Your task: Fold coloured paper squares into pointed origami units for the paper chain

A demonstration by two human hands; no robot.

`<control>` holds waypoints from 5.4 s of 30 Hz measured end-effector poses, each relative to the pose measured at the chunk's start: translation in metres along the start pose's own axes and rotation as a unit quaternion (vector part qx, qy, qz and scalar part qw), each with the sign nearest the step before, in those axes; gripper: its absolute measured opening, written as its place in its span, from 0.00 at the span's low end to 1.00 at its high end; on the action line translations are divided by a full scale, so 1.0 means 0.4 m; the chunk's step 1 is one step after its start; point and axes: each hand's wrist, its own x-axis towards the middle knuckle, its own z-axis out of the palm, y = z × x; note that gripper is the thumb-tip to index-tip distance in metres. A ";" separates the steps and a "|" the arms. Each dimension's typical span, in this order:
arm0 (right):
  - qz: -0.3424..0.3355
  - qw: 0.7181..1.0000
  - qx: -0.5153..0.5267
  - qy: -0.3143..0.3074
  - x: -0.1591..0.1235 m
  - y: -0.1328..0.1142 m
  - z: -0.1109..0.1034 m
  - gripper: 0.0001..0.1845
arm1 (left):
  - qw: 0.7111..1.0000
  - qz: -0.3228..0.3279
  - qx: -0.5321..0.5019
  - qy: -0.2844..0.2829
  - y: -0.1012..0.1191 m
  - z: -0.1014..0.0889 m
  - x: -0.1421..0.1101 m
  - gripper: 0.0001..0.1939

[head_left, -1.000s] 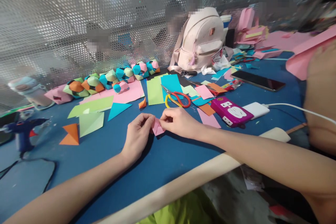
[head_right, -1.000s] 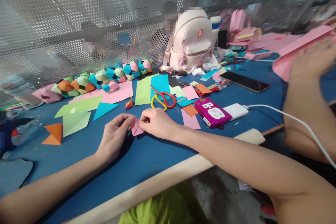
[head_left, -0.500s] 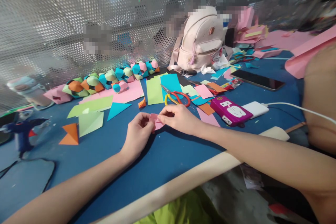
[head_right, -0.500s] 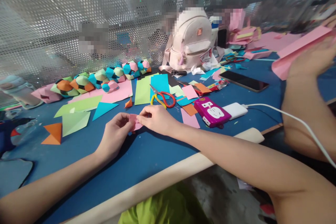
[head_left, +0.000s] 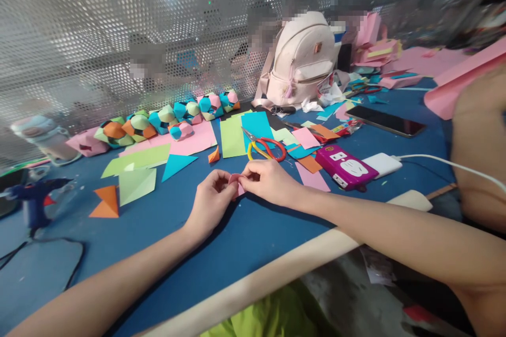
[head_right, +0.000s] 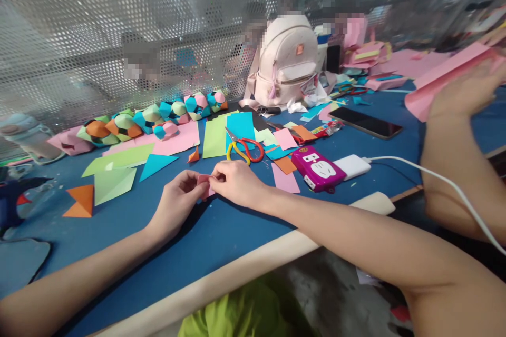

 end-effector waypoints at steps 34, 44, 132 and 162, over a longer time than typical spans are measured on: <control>-0.163 0.979 -0.121 -0.008 -0.008 0.013 0.004 0.14 | 0.999 -0.020 -0.049 0.012 0.007 0.001 0.003 0.03; -0.092 0.990 -0.102 -0.038 -0.010 0.011 0.002 0.14 | 0.998 -0.015 -0.052 0.038 -0.010 -0.008 0.009 0.03; -0.017 0.974 -0.191 -0.119 0.053 0.044 -0.075 0.14 | 0.874 0.268 0.404 0.046 -0.087 -0.125 0.175 0.13; 0.043 0.984 0.168 -0.041 0.032 0.018 -0.041 0.08 | 0.988 0.132 0.078 -0.007 0.031 -0.021 0.020 0.13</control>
